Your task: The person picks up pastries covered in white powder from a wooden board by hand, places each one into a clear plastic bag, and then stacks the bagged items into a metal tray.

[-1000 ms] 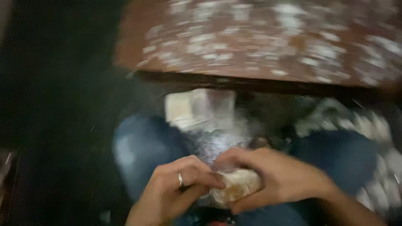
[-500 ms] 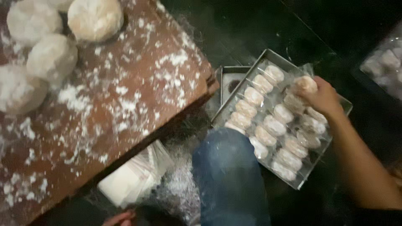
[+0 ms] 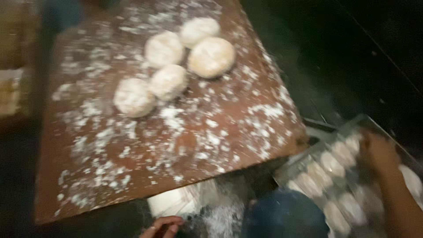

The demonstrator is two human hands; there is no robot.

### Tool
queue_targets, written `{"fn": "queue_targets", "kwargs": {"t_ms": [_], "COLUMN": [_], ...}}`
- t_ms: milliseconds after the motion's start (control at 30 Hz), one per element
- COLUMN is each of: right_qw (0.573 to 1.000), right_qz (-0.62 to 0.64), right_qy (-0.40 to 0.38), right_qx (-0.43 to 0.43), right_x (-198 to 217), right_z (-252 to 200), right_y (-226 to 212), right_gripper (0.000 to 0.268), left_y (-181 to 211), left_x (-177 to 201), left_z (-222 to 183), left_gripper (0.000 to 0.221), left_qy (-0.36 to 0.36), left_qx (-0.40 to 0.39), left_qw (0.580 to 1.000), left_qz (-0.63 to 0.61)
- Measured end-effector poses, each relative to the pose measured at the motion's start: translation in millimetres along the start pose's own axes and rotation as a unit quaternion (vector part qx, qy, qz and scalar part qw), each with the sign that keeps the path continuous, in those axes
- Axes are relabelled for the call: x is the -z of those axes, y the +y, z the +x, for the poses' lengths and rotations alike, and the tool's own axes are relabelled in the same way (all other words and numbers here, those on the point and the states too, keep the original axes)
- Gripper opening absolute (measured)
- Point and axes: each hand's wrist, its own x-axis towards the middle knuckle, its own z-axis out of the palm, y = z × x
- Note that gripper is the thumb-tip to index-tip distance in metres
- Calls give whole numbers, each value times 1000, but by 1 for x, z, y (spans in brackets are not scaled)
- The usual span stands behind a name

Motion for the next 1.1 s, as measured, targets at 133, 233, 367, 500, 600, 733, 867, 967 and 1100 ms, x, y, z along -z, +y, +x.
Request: {"fn": "queue_targets", "kwargs": {"t_ms": [133, 233, 367, 500, 600, 733, 867, 967, 1100], "right_qw": [999, 999, 997, 968, 939, 784, 771, 819, 887], "right_qz": [-30, -24, -23, 102, 46, -68, -83, -22, 63], "right_qy": [-2, -26, -72, -217, -323, -547, -519, -457, -368], "right_qx": [19, 6, 20, 74, 111, 287, 359, 345, 273], "right_x": [-12, 7, 58, 130, 169, 206, 169, 97, 2], "right_z": [6, 17, 4, -45, -123, -233, -325, -381, -416], "right_y": [-19, -60, -90, -114, -163, -295, -443, -518, -583], "right_gripper": [53, 47, 44, 46, 47, 48, 55, 54, 54], "left_y": [31, 82, 140, 172, 176, 176, 174, 170, 159], "left_x": [-15, -8, 38, 97, 126, 138, 153, 154, 153], "left_z": [3, -6, -21, -46, -68, -76, -70, -73, -67], "left_gripper": [17, 15, 24, 31, 25, 23, 20, 18, 18], "left_qy": [-46, -81, -211, -352, -241, -15, 109, 146, 230], "left_qx": [93, 25, 166, 132, -195, -173, -137, -107, -60], "left_qw": [994, 996, 955, 885, 825, 769, 704, 674, 660], "left_qz": [-44, 6, -124, -273, -472, -615, -688, -716, -712]}}
